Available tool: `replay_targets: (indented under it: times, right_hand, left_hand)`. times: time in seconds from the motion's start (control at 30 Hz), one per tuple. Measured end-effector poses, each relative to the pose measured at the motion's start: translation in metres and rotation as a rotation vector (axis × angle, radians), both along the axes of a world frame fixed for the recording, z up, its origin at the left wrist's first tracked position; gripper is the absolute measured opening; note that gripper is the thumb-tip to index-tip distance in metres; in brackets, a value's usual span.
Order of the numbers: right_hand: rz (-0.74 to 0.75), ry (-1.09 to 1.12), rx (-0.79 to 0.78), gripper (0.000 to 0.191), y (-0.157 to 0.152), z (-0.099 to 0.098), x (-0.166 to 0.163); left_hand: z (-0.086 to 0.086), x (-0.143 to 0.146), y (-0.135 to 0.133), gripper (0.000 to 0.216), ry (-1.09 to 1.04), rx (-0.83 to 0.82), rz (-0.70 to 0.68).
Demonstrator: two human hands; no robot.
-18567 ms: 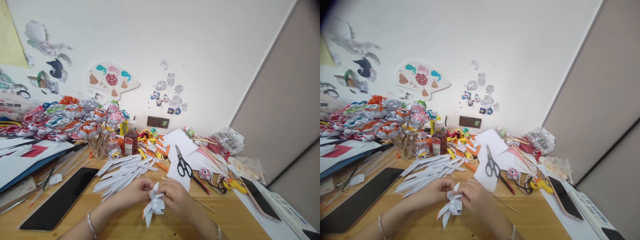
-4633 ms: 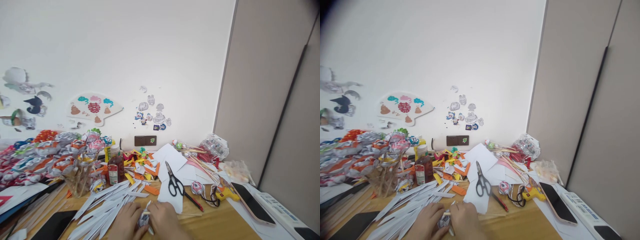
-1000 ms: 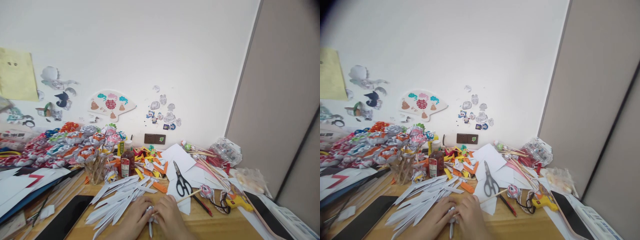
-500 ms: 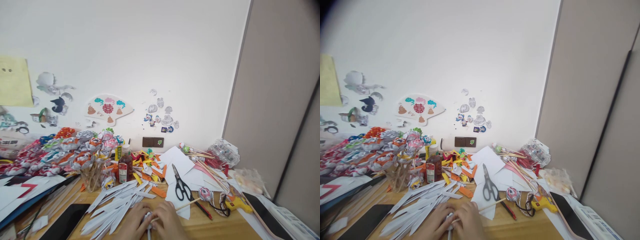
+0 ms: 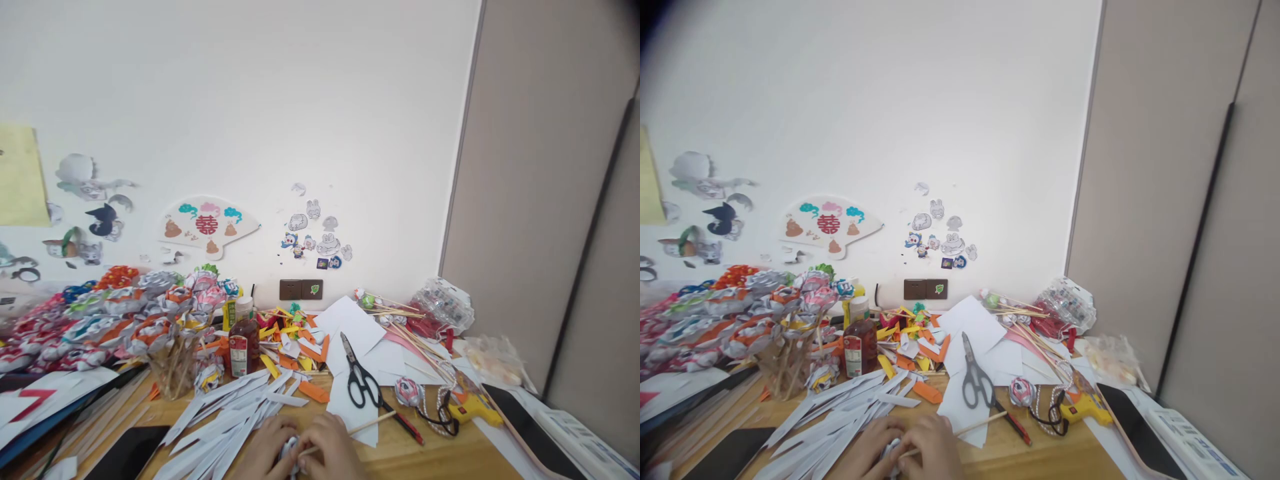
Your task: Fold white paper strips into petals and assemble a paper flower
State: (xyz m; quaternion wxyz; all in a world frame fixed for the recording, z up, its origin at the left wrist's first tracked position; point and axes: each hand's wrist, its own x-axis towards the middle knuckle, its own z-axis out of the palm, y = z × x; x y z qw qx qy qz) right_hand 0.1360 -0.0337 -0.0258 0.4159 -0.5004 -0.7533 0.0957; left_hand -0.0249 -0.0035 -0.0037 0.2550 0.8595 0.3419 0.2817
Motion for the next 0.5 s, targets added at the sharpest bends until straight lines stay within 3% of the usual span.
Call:
replay_targets:
  times: [0.5]
  right_hand:
    - [-0.032,-0.085,0.084,0.013,0.0046,-0.0056,-0.0001]
  left_hand:
    - [-0.0058,-0.0015,0.0073,0.025,0.045,-0.051,-0.015]
